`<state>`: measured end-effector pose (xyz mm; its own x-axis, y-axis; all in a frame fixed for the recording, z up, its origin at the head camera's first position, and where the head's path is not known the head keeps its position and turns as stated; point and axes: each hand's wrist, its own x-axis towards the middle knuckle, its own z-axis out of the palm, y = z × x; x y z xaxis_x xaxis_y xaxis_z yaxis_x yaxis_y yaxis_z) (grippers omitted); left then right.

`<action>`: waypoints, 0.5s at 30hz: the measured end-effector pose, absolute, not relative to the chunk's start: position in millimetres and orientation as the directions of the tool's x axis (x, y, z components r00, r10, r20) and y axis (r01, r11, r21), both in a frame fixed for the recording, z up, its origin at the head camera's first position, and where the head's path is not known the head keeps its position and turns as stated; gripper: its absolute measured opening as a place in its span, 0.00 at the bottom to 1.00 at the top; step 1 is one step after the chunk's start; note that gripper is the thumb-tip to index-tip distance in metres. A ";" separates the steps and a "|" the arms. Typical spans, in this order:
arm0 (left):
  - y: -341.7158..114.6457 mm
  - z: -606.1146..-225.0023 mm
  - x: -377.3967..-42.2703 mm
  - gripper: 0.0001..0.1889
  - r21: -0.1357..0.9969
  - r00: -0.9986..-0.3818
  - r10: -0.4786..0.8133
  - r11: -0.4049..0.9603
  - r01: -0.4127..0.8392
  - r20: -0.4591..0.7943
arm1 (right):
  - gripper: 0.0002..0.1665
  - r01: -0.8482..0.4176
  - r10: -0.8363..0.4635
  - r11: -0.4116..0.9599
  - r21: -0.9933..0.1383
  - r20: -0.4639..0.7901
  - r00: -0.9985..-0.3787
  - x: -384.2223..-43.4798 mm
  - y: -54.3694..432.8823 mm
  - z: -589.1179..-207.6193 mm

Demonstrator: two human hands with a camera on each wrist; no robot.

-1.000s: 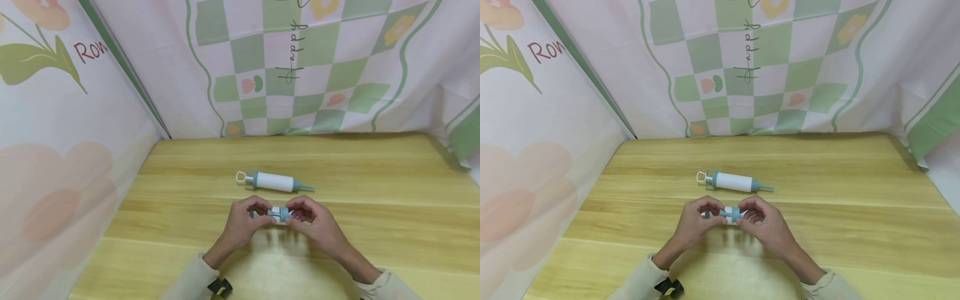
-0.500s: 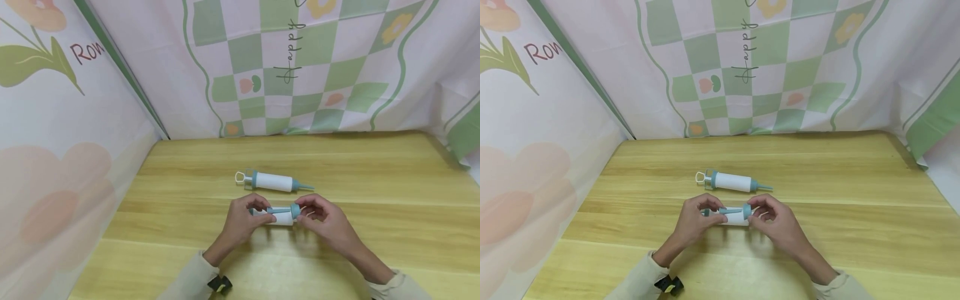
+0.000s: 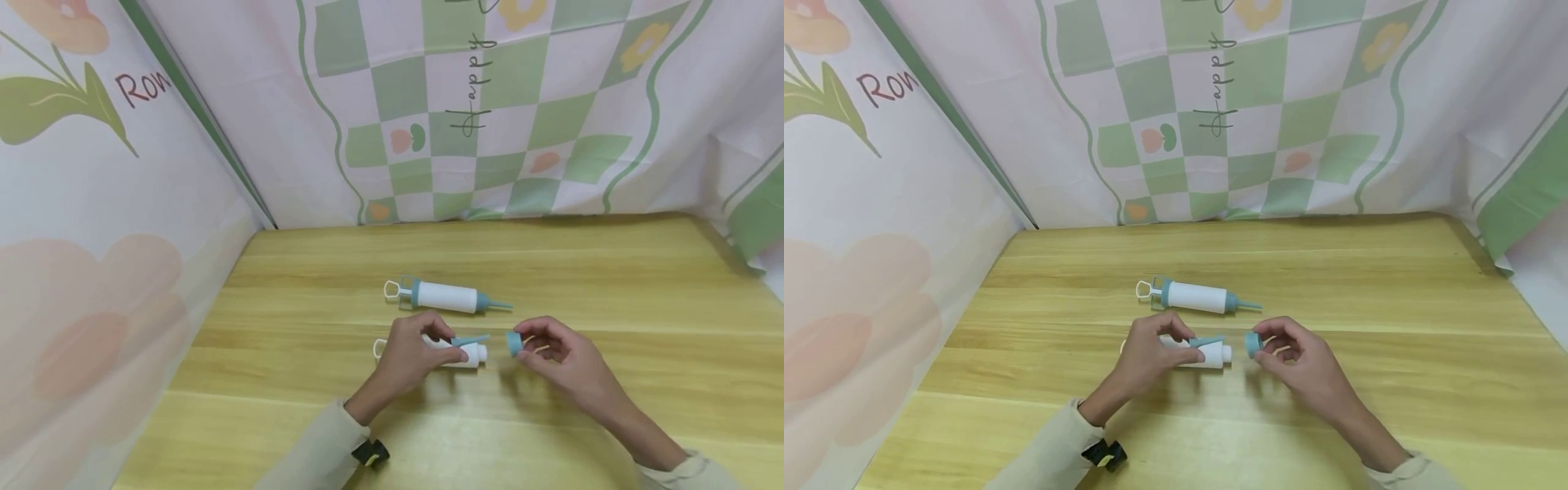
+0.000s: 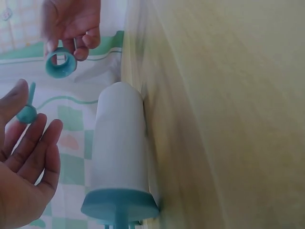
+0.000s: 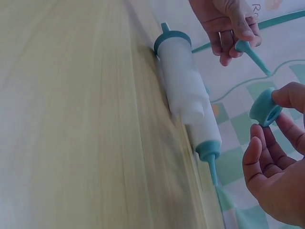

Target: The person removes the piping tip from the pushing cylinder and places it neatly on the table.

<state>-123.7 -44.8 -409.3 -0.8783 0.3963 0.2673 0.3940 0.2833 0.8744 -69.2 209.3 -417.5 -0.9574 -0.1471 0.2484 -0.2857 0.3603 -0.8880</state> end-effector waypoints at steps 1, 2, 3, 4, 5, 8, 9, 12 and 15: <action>-42.9 -409.1 -124.5 0.13 0.868 -0.872 0.404 0.285 0.407 0.277 | 0.16 -0.285 -0.143 0.369 -0.884 0.249 -0.958 -68.8 211.7 -417.6; -41.0 -409.3 -125.4 0.13 0.861 -0.865 0.413 0.286 0.421 0.285 | 0.16 -0.286 -0.138 0.380 -0.880 0.252 -0.958 -68.1 214.2 -417.8; -39.2 -409.7 -126.3 0.13 0.857 -0.861 0.418 0.287 0.428 0.290 | 0.16 -0.286 -0.133 0.392 -0.875 0.254 -0.958 -67.3 216.7 -418.0; -37.5 -409.9 -127.0 0.14 0.852 -0.856 0.424 0.289 0.437 0.295 | 0.17 -0.285 -0.127 0.403 -0.870 0.256 -0.958 -66.4 219.1 -418.4; -35.9 -410.2 -127.5 0.14 0.848 -0.854 0.428 0.294 0.441 0.295 | 0.17 -0.284 -0.119 0.412 -0.866 0.258 -0.959 -65.5 221.4 -418.7; -32.8 -410.7 -127.6 0.14 0.849 -0.861 0.428 0.312 0.426 0.275 | 0.18 -0.284 -0.106 0.439 -0.852 0.264 -0.959 -63.0 227.4 -420.2; -32.1 -410.6 -127.2 0.14 0.855 -0.866 0.428 0.315 0.411 0.259 | 0.18 -0.281 -0.100 0.446 -0.850 0.265 -0.959 -62.2 229.3 -420.8; -29.4 -410.4 -126.3 0.14 0.874 -0.870 0.444 0.312 0.373 0.213 | 0.20 -0.273 -0.082 0.473 -0.838 0.266 -0.960 -59.3 236.2 -422.3; -25.7 -411.6 -127.2 0.14 0.878 -0.864 0.467 0.314 0.361 0.188 | 0.21 -0.252 -0.064 0.509 -0.823 0.256 -0.965 -56.5 244.9 -423.1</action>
